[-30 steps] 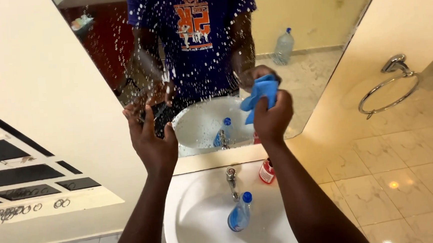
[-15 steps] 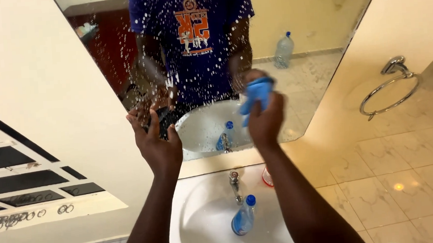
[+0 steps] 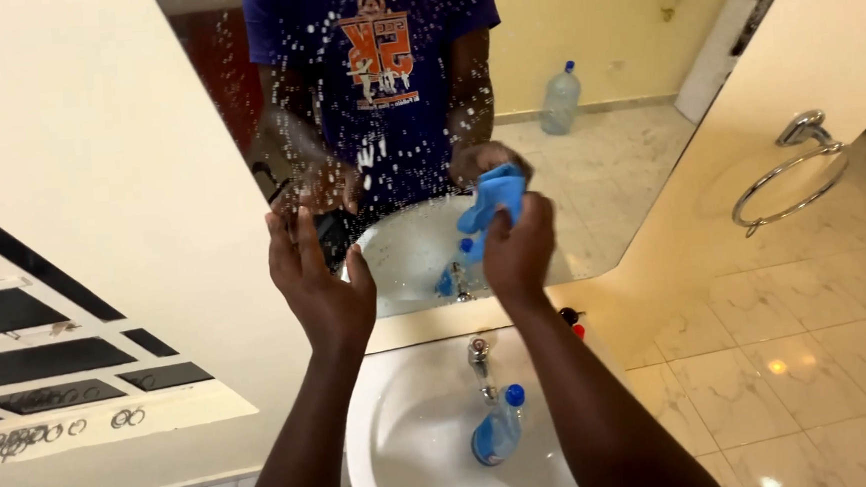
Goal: Cleaning a wall-mounted mirror over a sink using a cleaning cloth.
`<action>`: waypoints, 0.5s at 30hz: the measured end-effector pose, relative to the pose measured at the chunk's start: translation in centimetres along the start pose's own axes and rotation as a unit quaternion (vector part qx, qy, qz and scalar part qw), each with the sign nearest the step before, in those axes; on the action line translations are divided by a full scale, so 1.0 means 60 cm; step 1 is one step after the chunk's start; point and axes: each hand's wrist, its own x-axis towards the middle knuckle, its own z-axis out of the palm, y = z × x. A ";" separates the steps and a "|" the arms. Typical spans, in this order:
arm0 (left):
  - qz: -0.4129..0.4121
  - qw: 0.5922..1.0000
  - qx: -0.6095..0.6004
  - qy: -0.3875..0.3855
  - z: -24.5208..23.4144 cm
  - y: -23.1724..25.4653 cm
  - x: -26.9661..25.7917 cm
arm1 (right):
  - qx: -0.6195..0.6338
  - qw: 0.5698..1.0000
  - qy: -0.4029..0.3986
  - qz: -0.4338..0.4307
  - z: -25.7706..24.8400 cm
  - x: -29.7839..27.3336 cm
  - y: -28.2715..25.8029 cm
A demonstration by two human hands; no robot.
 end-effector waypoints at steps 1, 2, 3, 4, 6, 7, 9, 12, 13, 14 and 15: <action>0.001 1.000 -0.001 -0.001 0.000 -0.007 0.001 | -0.001 1.000 0.001 0.001 0.000 0.000 -0.008; 0.000 1.000 0.003 0.002 0.001 -0.013 0.002 | -0.004 1.000 0.002 0.003 -0.002 -0.001 -0.014; -0.002 1.000 0.007 0.005 0.002 -0.019 0.002 | -0.007 1.000 0.003 0.005 -0.004 -0.001 -0.021; 0.000 1.000 0.004 0.004 0.002 -0.020 0.003 | -0.009 1.000 0.006 0.005 0.007 -0.009 -0.024; -0.017 1.000 -0.010 -0.008 -0.001 -0.021 0.001 | 0.046 0.994 -0.073 -0.064 0.025 -0.029 -0.031; -0.015 1.000 -0.012 -0.012 -0.004 -0.023 0.000 | 0.042 0.995 -0.071 -0.061 0.022 -0.035 -0.044; 0.020 1.000 -0.004 -0.006 -0.009 -0.028 0.005 | 0.066 0.993 -0.079 -0.060 0.019 -0.041 -0.072; 0.034 0.998 0.047 -0.027 -0.022 -0.040 0.007 | 0.027 0.999 -0.028 -0.008 0.011 -0.027 -0.076; 0.035 0.998 0.047 -0.029 -0.023 -0.042 0.006 | 0.027 0.999 -0.028 -0.006 0.013 -0.029 -0.078; 0.043 0.998 0.029 -0.037 -0.024 -0.044 0.007 | 0.014 0.999 -0.012 -0.036 0.016 -0.030 -0.080; 0.050 0.998 0.011 -0.044 -0.025 -0.046 0.008 | 0.001 0.998 0.004 -0.067 0.019 -0.030 -0.082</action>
